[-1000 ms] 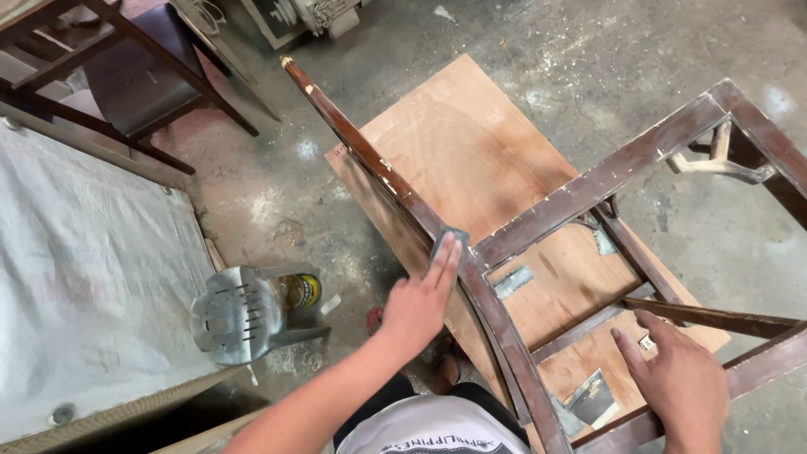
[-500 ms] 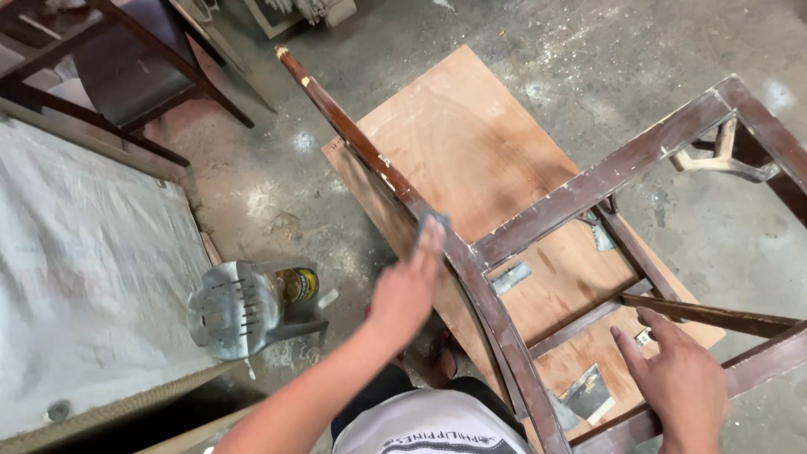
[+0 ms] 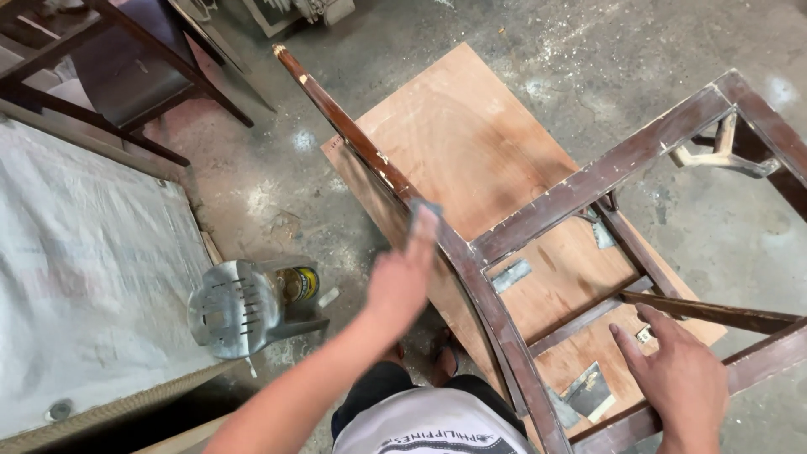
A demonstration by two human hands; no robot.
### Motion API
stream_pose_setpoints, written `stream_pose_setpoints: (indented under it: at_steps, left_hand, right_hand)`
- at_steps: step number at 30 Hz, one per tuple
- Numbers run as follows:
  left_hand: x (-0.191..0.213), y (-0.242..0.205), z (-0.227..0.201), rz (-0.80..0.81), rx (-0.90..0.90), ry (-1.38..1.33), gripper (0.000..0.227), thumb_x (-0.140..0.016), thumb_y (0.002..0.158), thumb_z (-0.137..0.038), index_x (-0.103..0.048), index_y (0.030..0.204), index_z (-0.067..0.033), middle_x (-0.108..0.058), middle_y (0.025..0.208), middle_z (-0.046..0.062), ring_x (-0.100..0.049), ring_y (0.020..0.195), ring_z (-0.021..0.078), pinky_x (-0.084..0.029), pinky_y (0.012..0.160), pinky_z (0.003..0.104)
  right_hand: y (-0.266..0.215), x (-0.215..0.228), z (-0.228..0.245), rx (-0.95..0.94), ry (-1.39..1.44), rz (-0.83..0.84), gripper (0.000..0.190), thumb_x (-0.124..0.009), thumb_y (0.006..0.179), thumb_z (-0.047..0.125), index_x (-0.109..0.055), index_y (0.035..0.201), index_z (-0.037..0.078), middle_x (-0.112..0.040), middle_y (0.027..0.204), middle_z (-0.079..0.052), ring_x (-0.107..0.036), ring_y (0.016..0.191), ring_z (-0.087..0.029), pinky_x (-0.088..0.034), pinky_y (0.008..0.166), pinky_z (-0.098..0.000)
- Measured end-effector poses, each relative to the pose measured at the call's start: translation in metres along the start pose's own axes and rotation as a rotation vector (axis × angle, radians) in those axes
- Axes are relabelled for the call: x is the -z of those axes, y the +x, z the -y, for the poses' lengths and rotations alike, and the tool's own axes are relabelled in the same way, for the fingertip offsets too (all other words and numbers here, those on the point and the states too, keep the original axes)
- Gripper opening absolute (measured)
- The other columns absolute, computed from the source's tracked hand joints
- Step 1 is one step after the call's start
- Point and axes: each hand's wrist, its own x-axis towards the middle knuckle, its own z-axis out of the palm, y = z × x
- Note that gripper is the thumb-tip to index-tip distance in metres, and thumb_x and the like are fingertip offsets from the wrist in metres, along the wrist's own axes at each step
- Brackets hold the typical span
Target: The person sands the frame of a wooden chair using a sanding block. They work on the legs and side rails of the chair, which is placed upside down on a wooden board.
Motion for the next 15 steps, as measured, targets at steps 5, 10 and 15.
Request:
stream_pose_setpoints:
  at_steps: [5,10,15]
  left_hand:
    - [-0.026,0.013,0.004,-0.333,-0.135,0.243,0.078,-0.048,0.097,-0.02,-0.011,0.163,-0.0069,-0.011,0.172,0.009,-0.041,0.037,0.0046,-0.035,0.036,0.018]
    - [-0.038,0.006,-0.027,-0.345,-0.097,0.109,0.09,-0.051,0.081,0.002,-0.016,0.163,-0.0099,-0.013,0.172,0.005,-0.044,0.039,0.0089,-0.039,0.038,0.022]
    - [-0.016,0.015,-0.012,-0.216,-0.122,0.077,0.088,-0.053,0.094,-0.012,-0.001,0.165,-0.0146,-0.002,0.173,0.004,-0.037,0.039,0.0031,-0.037,0.038,0.018]
  right_hand:
    - [0.001,-0.003,-0.002,0.005,0.016,0.001,0.06,-0.051,0.091,0.068,-0.063,0.141,0.037,-0.073,0.131,0.011,-0.073,0.116,-0.019,-0.061,0.089,-0.041]
    - [-0.001,0.0,0.001,0.006,0.007,-0.022,0.059,-0.051,0.091,0.069,-0.064,0.14,0.038,-0.074,0.129,0.011,-0.073,0.114,-0.019,-0.061,0.086,-0.0391]
    - [-0.003,0.0,-0.001,-0.004,0.009,0.009,0.059,-0.05,0.091,0.069,-0.062,0.14,0.039,-0.073,0.129,0.014,-0.073,0.114,-0.017,-0.06,0.088,-0.0384]
